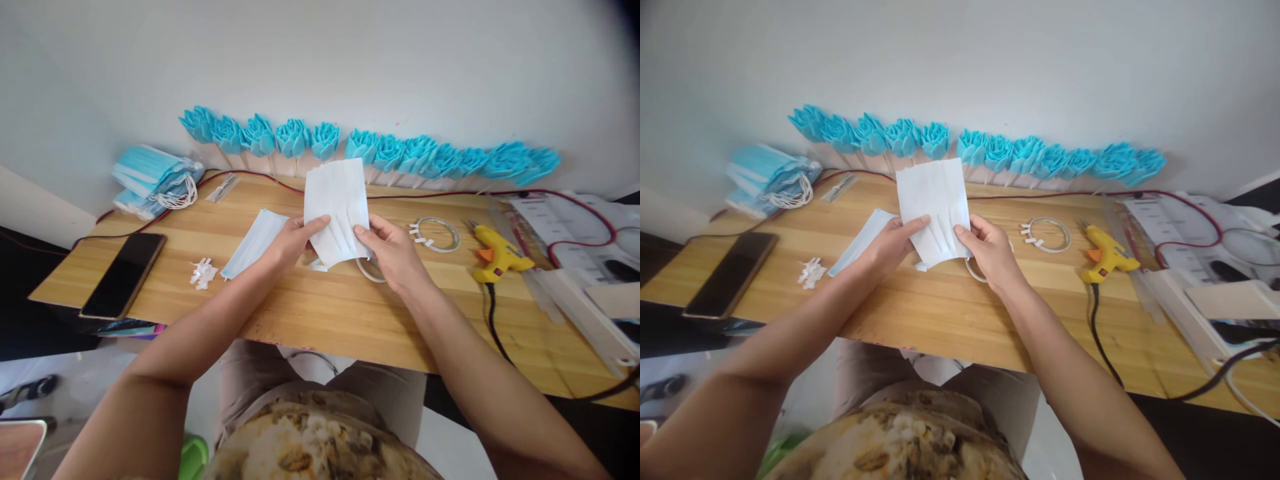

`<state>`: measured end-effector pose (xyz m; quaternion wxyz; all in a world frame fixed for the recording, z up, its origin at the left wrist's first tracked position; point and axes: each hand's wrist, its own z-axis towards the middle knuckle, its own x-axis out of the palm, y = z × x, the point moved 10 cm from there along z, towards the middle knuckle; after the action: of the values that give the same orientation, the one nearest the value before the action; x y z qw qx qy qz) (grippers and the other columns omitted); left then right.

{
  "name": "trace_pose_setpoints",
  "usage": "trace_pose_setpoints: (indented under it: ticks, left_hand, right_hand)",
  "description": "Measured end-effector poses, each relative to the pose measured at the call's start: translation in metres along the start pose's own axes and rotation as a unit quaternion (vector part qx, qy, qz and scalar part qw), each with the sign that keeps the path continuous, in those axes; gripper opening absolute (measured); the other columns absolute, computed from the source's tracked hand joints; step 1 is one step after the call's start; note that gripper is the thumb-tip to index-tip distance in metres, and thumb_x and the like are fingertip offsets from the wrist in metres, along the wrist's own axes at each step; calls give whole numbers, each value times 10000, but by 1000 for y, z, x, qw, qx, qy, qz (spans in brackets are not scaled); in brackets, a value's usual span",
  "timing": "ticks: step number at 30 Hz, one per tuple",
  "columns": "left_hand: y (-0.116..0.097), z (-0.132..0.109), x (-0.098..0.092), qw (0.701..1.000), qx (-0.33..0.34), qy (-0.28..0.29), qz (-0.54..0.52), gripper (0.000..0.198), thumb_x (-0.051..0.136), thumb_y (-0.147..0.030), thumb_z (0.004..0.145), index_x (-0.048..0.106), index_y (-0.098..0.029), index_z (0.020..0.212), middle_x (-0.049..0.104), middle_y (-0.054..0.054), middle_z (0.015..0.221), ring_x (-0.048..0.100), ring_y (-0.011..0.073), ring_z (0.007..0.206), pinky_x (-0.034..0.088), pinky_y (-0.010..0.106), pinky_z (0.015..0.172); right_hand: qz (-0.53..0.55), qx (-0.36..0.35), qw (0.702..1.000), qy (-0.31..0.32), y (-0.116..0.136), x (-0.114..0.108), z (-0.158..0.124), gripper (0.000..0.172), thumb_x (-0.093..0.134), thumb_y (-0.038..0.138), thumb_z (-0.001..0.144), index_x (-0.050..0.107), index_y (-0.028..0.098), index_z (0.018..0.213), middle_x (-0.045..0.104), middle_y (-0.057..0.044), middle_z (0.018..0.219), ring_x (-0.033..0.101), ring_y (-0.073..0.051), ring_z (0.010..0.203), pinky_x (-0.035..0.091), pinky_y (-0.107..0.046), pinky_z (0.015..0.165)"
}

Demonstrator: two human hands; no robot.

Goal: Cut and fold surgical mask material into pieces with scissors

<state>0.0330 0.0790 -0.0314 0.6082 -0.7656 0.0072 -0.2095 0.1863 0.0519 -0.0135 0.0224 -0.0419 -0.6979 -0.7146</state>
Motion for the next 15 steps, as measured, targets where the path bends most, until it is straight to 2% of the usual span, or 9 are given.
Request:
trace_pose_setpoints:
  ticks: [5,9,12,15]
  left_hand:
    - [-1,1,-3,1000,6,-16,-15,430,801,-546,754,671,-139,806,665,109,673,702,293,846,557,385,757]
    - [0,1,-7,999,4,-37,-20,409,838,-468,724,685,-126,889,701,116,739,707,292,863,570,387,766]
    - [-3,1,-5,998,11,-37,-52,422,830,-421,725,680,-123,984,741,129,868,708,288,899,572,380,754]
    - [-9,2,-7,994,34,-52,-88,410,808,-409,751,652,-133,1012,729,103,857,699,253,841,550,346,683]
  right_hand:
    - [3,1,1000,-5,-2,-2,1,368,814,472,745,777,253,1038,795,-18,938,714,-224,886,585,-393,822]
    - [-7,-10,1000,7,2,0,-1,374,798,510,771,768,253,1042,789,-36,1008,716,-242,943,584,-403,835]
    - [1,-30,999,42,10,9,-4,446,776,552,791,740,272,1136,767,-51,1151,690,-276,1109,574,-424,915]
    - [23,-42,994,94,17,21,-8,561,792,558,771,688,293,1255,728,-54,1275,642,-288,1227,549,-440,996]
